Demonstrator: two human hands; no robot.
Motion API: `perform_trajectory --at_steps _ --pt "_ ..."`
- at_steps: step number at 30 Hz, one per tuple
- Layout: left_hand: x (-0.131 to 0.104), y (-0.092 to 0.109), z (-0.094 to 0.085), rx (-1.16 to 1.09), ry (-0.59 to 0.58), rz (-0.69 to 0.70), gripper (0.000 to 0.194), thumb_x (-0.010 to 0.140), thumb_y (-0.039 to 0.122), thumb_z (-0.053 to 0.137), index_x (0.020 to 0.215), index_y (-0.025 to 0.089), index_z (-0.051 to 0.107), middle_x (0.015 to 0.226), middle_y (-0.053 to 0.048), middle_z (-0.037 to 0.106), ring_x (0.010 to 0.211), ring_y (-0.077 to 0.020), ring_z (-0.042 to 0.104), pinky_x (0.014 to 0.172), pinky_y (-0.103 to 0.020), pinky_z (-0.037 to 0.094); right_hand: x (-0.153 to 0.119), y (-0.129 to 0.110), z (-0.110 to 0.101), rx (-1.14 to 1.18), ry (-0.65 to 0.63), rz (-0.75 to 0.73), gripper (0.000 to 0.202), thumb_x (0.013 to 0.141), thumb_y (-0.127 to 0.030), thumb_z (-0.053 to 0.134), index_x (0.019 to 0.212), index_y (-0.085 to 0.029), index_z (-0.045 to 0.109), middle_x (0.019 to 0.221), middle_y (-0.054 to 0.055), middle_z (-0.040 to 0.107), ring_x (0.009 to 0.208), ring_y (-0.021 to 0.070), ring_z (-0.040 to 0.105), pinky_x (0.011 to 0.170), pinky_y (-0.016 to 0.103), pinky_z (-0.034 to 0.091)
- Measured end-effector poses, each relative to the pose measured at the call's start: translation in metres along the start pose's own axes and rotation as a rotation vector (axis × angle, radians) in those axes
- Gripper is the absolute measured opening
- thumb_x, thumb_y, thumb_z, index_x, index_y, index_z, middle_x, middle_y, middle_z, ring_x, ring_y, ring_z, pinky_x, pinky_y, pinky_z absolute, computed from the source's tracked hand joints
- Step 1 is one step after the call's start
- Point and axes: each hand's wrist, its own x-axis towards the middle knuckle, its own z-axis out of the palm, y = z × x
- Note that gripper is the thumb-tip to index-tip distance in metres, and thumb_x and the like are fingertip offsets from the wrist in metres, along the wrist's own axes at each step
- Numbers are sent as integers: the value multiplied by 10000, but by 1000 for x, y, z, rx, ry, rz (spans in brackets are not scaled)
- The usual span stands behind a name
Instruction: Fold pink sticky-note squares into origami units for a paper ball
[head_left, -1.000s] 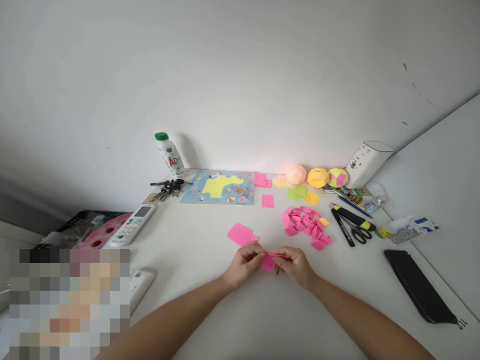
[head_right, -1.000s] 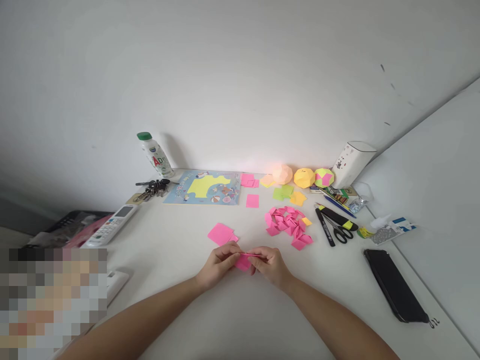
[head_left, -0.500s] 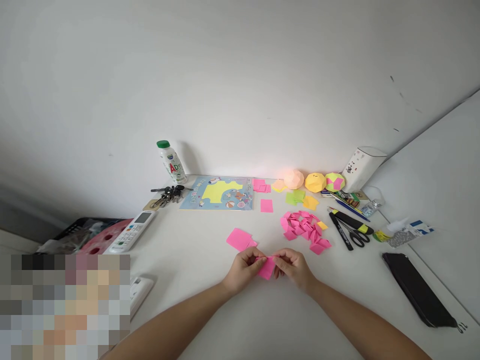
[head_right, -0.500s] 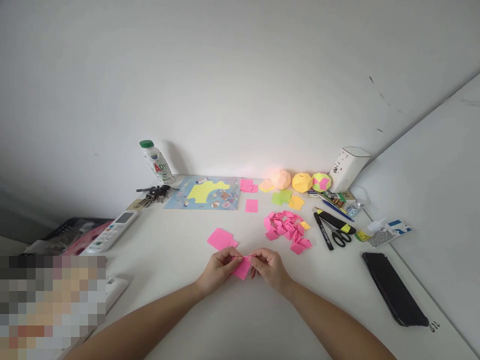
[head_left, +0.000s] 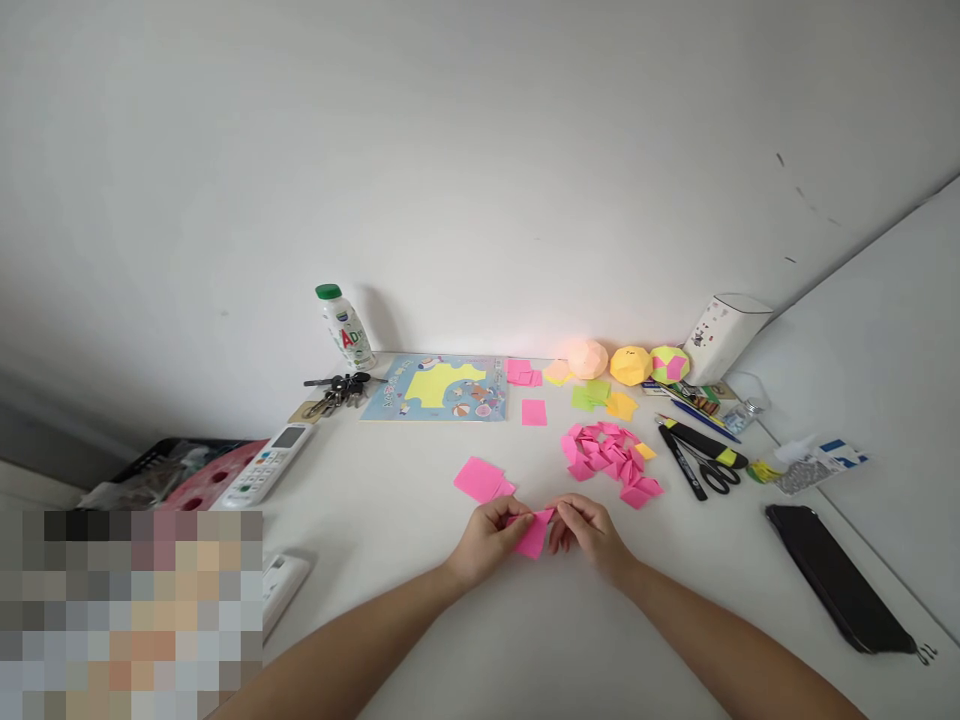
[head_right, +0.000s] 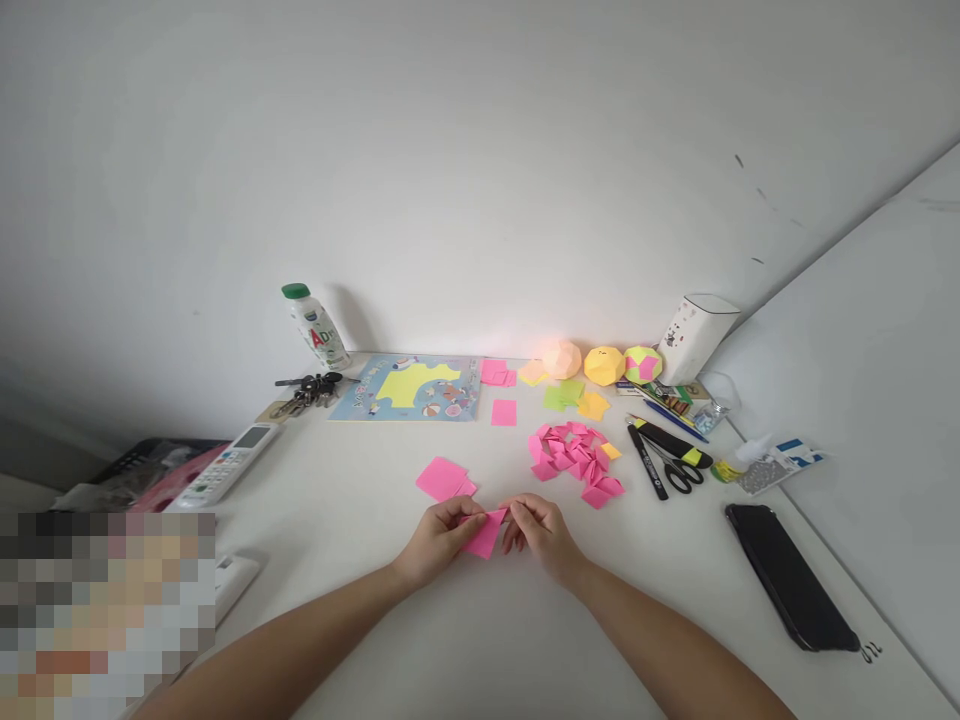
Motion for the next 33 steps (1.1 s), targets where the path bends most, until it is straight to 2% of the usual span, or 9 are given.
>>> perform_trajectory --at_steps 3,8,15,19,26,33 --pt "0 0 0 -3 5 1 290 735 426 617 721 138 587 627 -4 565 572 -108 507 549 -229 400 0 0 0 -14 -17 8 357 876 -473 457 933 -148 593 580 11 625 550 152 599 505 243 427" --pt "0 0 0 9 -4 12 274 729 411 627 710 139 593 648 -12 580 586 -111 516 558 -232 403 0 3 1 -94 -16 -27 332 876 -454 472 810 -154 596 554 0 600 509 130 565 506 234 422" --pt "-1 5 1 23 -33 -15 260 740 393 614 701 142 561 648 -16 589 585 -115 529 556 -237 412 -1 3 3 -115 -33 -46 253 855 -398 527 843 -157 604 584 0 598 533 130 571 526 243 459" --pt "-2 5 2 54 -65 -11 222 752 352 596 693 145 543 643 -13 589 587 -118 535 557 -242 416 -2 1 5 -128 -52 -57 217 841 -367 550 810 -160 606 621 6 601 564 136 588 554 253 484" --pt "-3 4 4 118 -47 19 135 731 261 579 676 145 538 617 7 563 550 -101 505 524 -222 390 -3 1 5 -176 -61 -70 199 837 -339 544 757 -160 580 599 -7 580 544 125 564 533 237 455" --pt "-2 5 2 -29 -25 4 182 714 287 607 648 147 511 588 17 541 536 -92 475 514 -214 358 -4 -3 3 -54 -12 -40 175 820 -302 546 717 -166 506 594 -14 564 530 124 563 518 232 442"
